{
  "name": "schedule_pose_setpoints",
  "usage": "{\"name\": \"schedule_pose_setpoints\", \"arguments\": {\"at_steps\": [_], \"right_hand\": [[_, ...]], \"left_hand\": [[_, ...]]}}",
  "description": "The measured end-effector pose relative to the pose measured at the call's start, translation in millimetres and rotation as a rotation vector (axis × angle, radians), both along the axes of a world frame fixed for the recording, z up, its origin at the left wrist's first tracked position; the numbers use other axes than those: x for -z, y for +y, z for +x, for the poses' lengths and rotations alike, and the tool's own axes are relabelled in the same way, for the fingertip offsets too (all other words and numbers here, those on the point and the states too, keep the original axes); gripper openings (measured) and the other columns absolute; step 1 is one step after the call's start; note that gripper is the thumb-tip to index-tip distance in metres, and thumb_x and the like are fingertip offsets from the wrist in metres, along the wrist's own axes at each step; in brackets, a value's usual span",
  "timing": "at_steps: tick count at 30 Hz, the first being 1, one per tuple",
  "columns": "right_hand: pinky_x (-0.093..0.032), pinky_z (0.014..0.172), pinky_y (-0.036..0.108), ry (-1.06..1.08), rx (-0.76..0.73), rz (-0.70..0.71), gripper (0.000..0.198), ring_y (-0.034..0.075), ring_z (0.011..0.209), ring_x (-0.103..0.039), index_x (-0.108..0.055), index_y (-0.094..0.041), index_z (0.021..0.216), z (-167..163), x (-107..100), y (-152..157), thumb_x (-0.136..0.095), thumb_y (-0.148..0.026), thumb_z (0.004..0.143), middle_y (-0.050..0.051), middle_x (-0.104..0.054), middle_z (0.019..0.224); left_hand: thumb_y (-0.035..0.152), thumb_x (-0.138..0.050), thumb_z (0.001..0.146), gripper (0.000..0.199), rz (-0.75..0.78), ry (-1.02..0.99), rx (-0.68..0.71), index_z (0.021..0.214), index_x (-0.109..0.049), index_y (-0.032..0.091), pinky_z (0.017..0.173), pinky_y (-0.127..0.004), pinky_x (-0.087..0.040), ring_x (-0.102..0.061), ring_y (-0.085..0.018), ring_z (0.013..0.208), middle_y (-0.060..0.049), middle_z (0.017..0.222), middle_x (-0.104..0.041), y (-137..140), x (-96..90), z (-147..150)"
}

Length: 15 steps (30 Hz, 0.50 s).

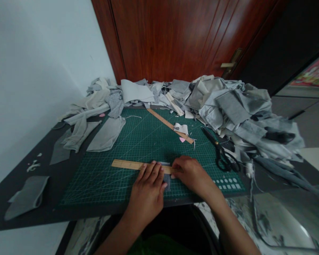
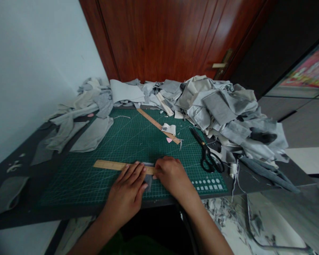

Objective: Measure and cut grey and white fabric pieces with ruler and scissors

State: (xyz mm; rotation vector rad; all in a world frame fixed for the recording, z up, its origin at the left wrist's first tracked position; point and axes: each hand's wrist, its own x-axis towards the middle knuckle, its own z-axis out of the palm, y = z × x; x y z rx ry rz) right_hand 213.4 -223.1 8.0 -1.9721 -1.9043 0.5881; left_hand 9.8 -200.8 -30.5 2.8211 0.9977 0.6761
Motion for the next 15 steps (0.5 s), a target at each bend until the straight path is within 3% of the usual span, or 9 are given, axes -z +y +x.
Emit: {"name": "schedule_pose_setpoints", "arguments": {"at_steps": [6,10,12,15], "right_hand": [[-0.041,0.08,0.028,-0.002,0.009,-0.025,0.007,0.02,0.091,-0.065,-0.074,-0.023,0.089,1,0,2,-0.073,-0.018,0.084,0.003,-0.072,0.093],[-0.04,0.08,0.028,-0.011,0.007,-0.018,0.007,0.019,0.09,-0.065,-0.074,-0.024,0.088,1,-1,2,-0.074,-0.019,0.084,0.002,-0.071,0.092],[-0.04,0.079,0.028,-0.021,0.015,-0.021,0.006,0.019,0.09,-0.064,-0.074,-0.024,0.088,0,-2,1,-0.074,-0.019,0.084,0.002,-0.071,0.093],[-0.039,0.08,0.03,-0.066,0.034,-0.033,0.007,0.02,0.092,-0.064,-0.073,-0.025,0.089,-3,-2,1,-0.075,-0.021,0.084,0.002,-0.071,0.093]], "left_hand": [[0.022,-0.049,0.1,0.031,0.148,-0.021,0.025,0.119,-0.07,0.01,0.111,-0.052,-0.044,-0.054,-0.033,0.133,-0.015,0.139,-0.063,-6,0.7,0],[0.02,-0.052,0.1,0.022,0.308,-0.075,0.099,0.1,-0.072,0.012,0.091,-0.042,-0.051,-0.067,-0.028,0.107,-0.011,0.113,-0.074,-20,5.7,-1],[0.022,-0.051,0.101,0.023,0.301,-0.077,0.103,0.097,-0.072,0.012,0.086,-0.042,-0.05,-0.067,-0.026,0.096,-0.01,0.101,-0.075,-27,8.1,-1],[0.026,-0.05,0.101,0.027,0.269,-0.086,0.073,0.097,-0.071,0.011,0.087,-0.044,-0.048,-0.066,-0.028,0.096,-0.011,0.101,-0.074,-33,10.9,0]]}}
